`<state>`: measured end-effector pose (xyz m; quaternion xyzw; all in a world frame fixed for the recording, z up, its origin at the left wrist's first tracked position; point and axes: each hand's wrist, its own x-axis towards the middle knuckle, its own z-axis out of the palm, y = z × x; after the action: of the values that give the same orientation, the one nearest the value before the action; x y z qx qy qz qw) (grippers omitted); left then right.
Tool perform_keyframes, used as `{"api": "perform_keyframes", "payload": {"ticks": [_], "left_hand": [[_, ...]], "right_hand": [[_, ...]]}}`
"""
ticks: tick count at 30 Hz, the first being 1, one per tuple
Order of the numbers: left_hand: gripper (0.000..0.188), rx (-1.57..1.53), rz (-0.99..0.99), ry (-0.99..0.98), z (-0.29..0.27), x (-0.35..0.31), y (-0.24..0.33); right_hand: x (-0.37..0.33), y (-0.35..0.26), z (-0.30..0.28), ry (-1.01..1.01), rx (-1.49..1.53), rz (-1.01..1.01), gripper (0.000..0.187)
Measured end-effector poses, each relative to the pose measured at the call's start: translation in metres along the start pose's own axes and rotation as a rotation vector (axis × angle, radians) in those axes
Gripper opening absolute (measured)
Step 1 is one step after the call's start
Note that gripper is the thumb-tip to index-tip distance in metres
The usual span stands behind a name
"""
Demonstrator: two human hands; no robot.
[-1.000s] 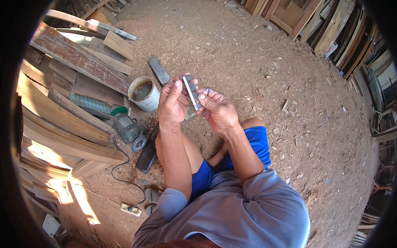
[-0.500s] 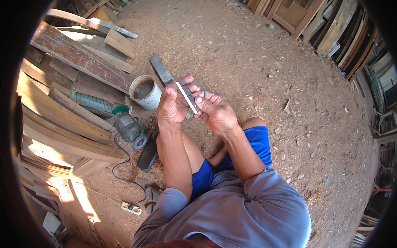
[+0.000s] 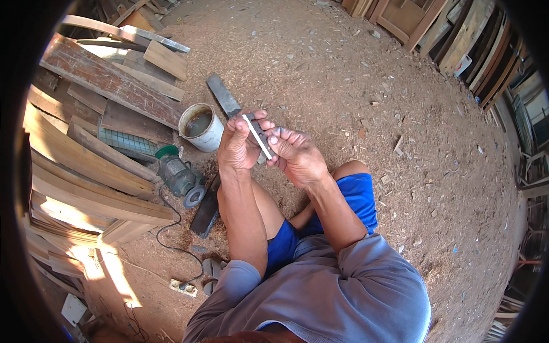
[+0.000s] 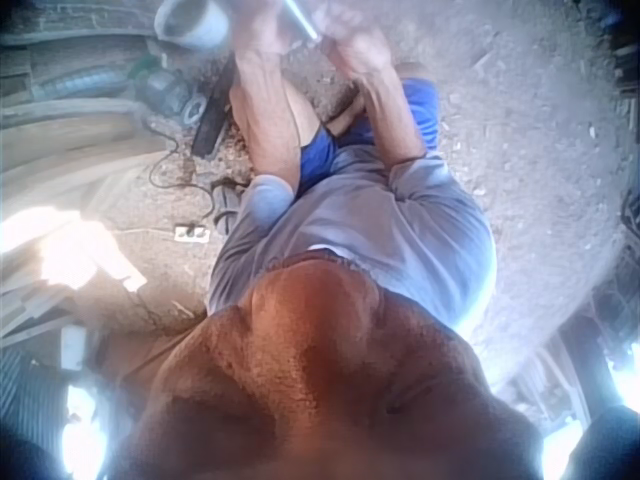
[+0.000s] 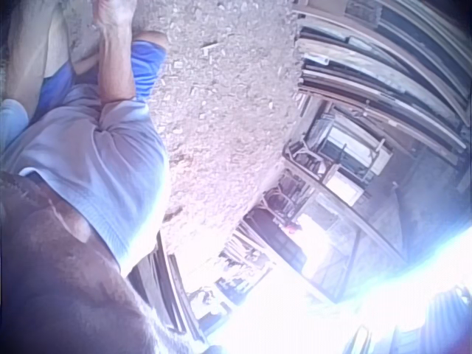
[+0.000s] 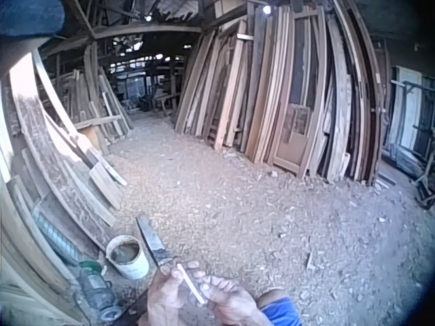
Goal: The person uses a bench grinder to sharpen or smooth the edges of a small metal hinge component, dipping the piece into a bucket of water to cool it between grinding sessions.
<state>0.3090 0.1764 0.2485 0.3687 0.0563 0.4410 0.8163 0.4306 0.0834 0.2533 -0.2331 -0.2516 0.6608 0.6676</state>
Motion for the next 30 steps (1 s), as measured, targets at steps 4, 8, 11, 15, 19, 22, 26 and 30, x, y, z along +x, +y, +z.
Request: {"api": "perform_keyframes", "payload": {"ticks": [4, 8, 11, 15, 19, 22, 26, 30], "left_hand": [[0.057, 0.039, -0.030, -0.017, -0.003, -0.001, 0.001], [0.071, 0.087, 0.045, -0.022, 0.007, 0.003, 0.000], [0.077, 0.306, 0.106, 0.074, 0.014, 0.002, 0.003], [0.046, 0.473, 0.100, 0.086, 0.019, -0.005, 0.012], [0.014, 0.471, 0.060, 0.196, 0.030, -0.018, 0.019], [0.012, 0.492, 0.102, 0.216, 0.027, -0.027, 0.028], [0.010, 0.519, 0.196, 0.285, 0.025, -0.034, 0.039], [0.011, 0.428, 0.193, 0.285, 0.017, -0.035, 0.042]], "right_hand": [[0.000, -0.001, 0.001, 0.005, 0.040, 0.009, 0.014], [0.001, -0.002, 0.003, 0.036, 0.027, -0.016, 0.014], [0.002, -0.006, 0.003, 0.095, 0.008, -0.065, 0.012], [0.005, -0.004, -0.001, 0.161, -0.140, -0.164, 0.012], [0.006, -0.005, -0.001, 0.109, -0.251, -0.150, 0.012], [0.008, 0.001, 0.004, 0.064, -0.286, -0.148, 0.011], [0.009, 0.010, 0.009, -0.002, -0.351, -0.115, 0.010], [0.008, 0.012, 0.009, -0.030, -0.362, -0.095, 0.012]]}}
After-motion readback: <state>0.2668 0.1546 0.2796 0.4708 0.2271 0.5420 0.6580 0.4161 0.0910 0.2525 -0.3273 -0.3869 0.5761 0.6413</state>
